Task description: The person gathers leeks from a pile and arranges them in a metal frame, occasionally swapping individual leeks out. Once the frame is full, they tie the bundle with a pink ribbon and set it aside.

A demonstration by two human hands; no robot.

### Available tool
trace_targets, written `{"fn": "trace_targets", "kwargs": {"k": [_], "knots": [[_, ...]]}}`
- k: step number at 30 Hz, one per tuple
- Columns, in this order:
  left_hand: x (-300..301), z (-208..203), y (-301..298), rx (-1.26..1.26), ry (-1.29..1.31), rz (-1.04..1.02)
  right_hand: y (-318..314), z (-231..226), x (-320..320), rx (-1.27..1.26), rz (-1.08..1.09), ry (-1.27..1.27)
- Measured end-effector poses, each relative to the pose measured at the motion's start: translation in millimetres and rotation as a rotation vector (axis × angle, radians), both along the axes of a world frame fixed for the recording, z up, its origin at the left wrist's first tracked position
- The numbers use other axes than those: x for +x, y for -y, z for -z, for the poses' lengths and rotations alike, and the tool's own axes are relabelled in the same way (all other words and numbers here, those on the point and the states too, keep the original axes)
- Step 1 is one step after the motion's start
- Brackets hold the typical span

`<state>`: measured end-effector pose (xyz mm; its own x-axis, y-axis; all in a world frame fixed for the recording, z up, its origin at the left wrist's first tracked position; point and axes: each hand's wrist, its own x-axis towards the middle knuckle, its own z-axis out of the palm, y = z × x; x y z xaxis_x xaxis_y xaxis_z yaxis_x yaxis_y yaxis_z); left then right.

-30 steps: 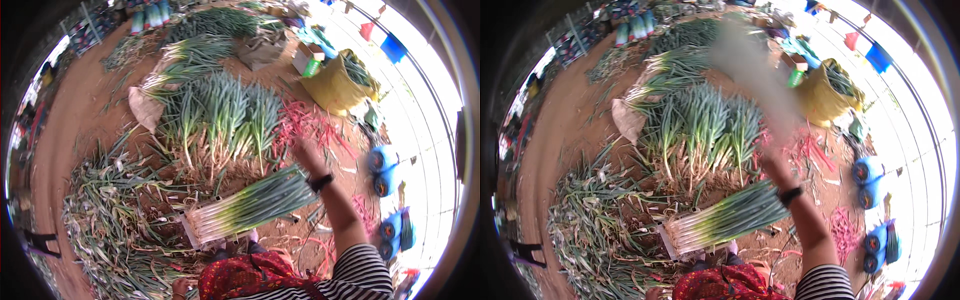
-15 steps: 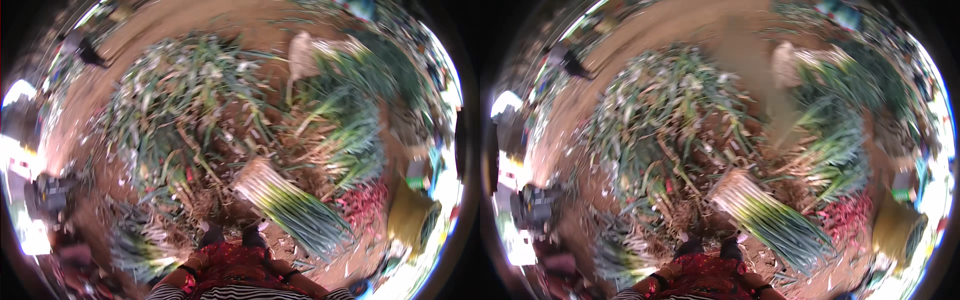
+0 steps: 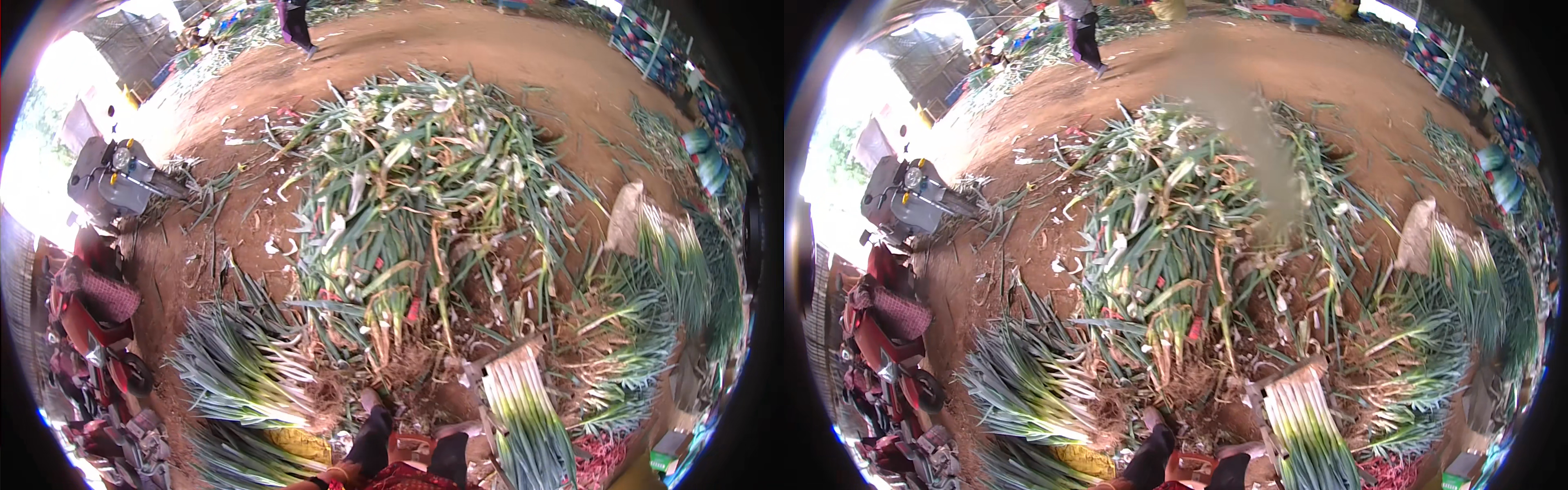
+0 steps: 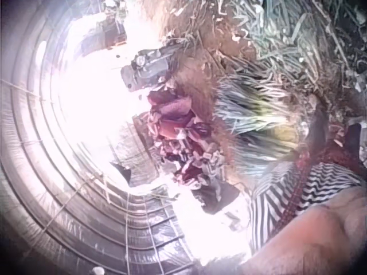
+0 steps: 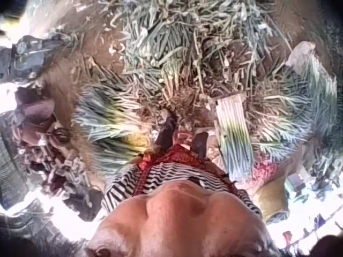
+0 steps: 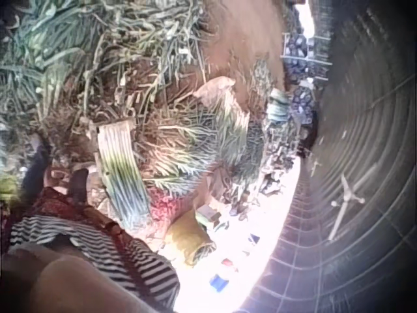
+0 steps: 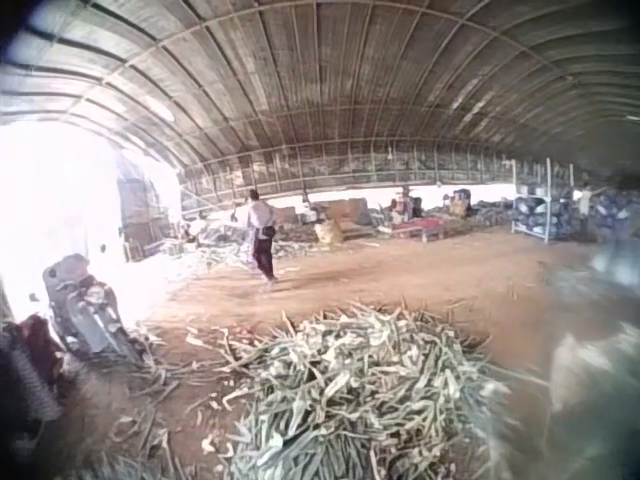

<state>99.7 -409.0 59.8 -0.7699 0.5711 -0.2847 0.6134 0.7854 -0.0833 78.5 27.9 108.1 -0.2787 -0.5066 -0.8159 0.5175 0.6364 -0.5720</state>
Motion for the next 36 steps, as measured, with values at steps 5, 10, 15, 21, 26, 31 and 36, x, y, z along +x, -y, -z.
{"fn": "trace_targets", "kwargs": {"k": [5, 10, 15, 21, 26, 31, 36], "knots": [[-11, 93, -40, 0.199, 0.113, 0.032, 26, 13, -74, -0.156, -0.103, 0.039], [-19, 109, 39, 0.414, 0.323, 0.105, 19, 30, -91, -0.306, -0.136, 0.178], [33, 60, 128, 0.628, 0.737, 0.113, -2, 26, -9, -0.506, -0.092, 0.514], [-198, 47, -69, 0.701, 0.986, -0.780, -48, 86, 12, 0.208, 0.823, 0.627], [-237, 161, -120, 0.699, 1.000, -0.718, -31, 243, 164, 0.371, 0.168, 0.176], [-297, 222, -141, 0.642, 0.796, -0.556, 48, 280, 262, 0.289, 0.234, 0.211], [-352, 265, -167, 0.681, 0.482, -0.478, 77, 534, -45, 0.240, 0.341, 0.232]]}}
